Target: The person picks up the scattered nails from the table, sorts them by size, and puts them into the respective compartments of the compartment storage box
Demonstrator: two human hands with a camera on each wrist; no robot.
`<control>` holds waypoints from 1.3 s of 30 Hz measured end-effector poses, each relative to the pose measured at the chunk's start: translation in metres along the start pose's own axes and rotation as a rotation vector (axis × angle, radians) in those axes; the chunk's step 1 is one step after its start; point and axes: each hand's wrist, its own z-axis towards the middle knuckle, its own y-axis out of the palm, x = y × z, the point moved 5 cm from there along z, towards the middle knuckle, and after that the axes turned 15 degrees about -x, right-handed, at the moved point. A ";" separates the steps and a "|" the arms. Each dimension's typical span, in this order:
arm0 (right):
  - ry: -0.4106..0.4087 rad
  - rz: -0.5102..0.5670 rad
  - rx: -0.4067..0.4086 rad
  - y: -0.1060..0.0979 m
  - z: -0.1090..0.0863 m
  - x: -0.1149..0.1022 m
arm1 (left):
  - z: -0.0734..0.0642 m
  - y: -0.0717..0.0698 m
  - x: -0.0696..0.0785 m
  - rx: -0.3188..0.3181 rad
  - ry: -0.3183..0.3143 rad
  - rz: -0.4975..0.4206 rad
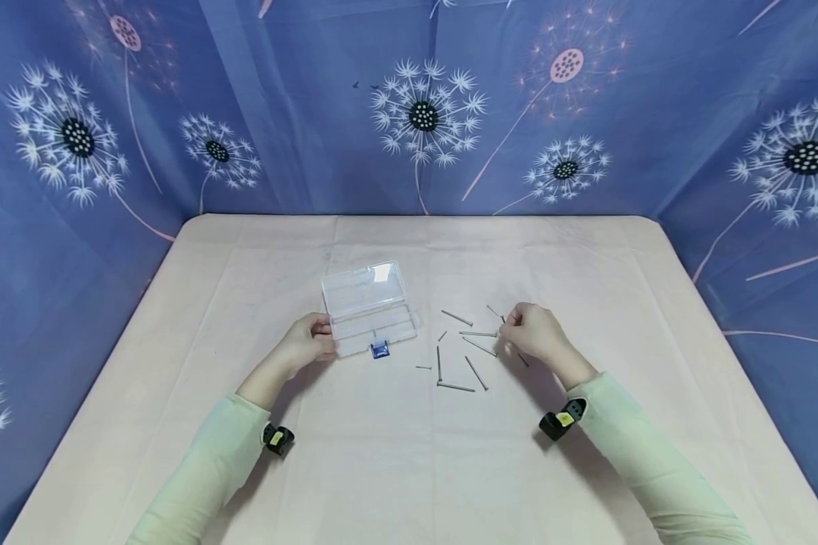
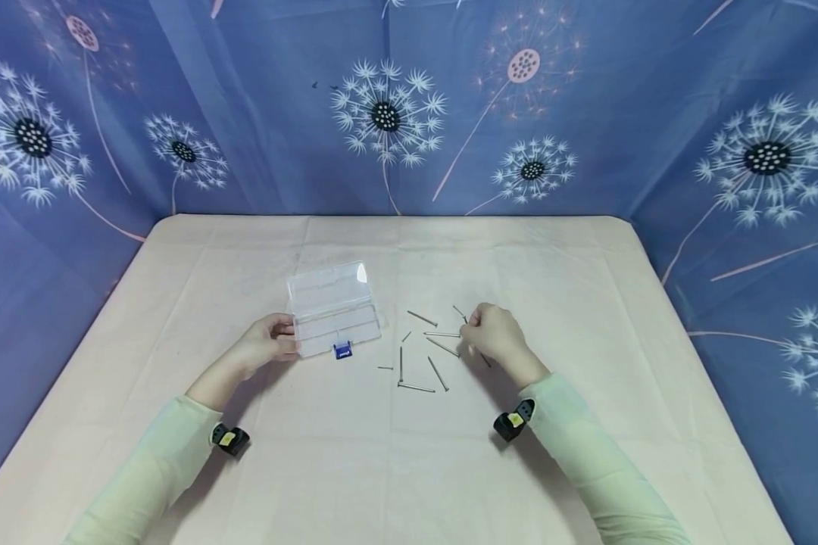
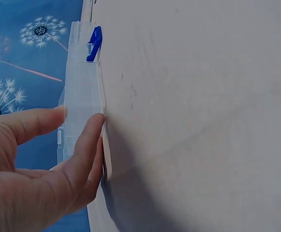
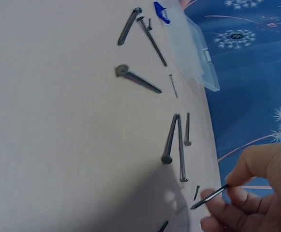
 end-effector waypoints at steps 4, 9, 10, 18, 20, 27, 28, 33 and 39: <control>-0.075 0.223 -0.026 0.004 0.001 0.000 | 0.001 0.000 -0.001 -0.014 -0.003 0.002; -0.135 0.582 -0.107 0.009 0.004 0.005 | 0.001 0.000 -0.002 -0.027 -0.008 0.007; -0.135 0.619 -0.117 0.010 0.004 0.005 | 0.001 0.000 -0.002 -0.028 -0.008 0.006; -0.094 0.856 -0.152 0.011 0.006 0.007 | 0.002 -0.001 0.000 -0.032 -0.010 0.005; -0.070 0.914 -0.154 0.010 0.006 0.007 | 0.001 0.000 0.001 -0.034 -0.011 0.006; -0.053 1.044 -0.165 0.011 0.006 -0.001 | 0.001 0.000 0.004 -0.035 -0.010 0.014; -0.056 1.059 -0.166 0.012 0.006 -0.003 | 0.001 0.000 0.005 -0.034 -0.012 0.016; -0.080 1.101 -0.184 0.018 0.009 -0.015 | 0.001 0.000 0.004 -0.036 -0.022 0.010; -0.101 1.151 -0.201 0.029 0.016 -0.034 | 0.001 0.002 0.002 -0.046 -0.017 -0.022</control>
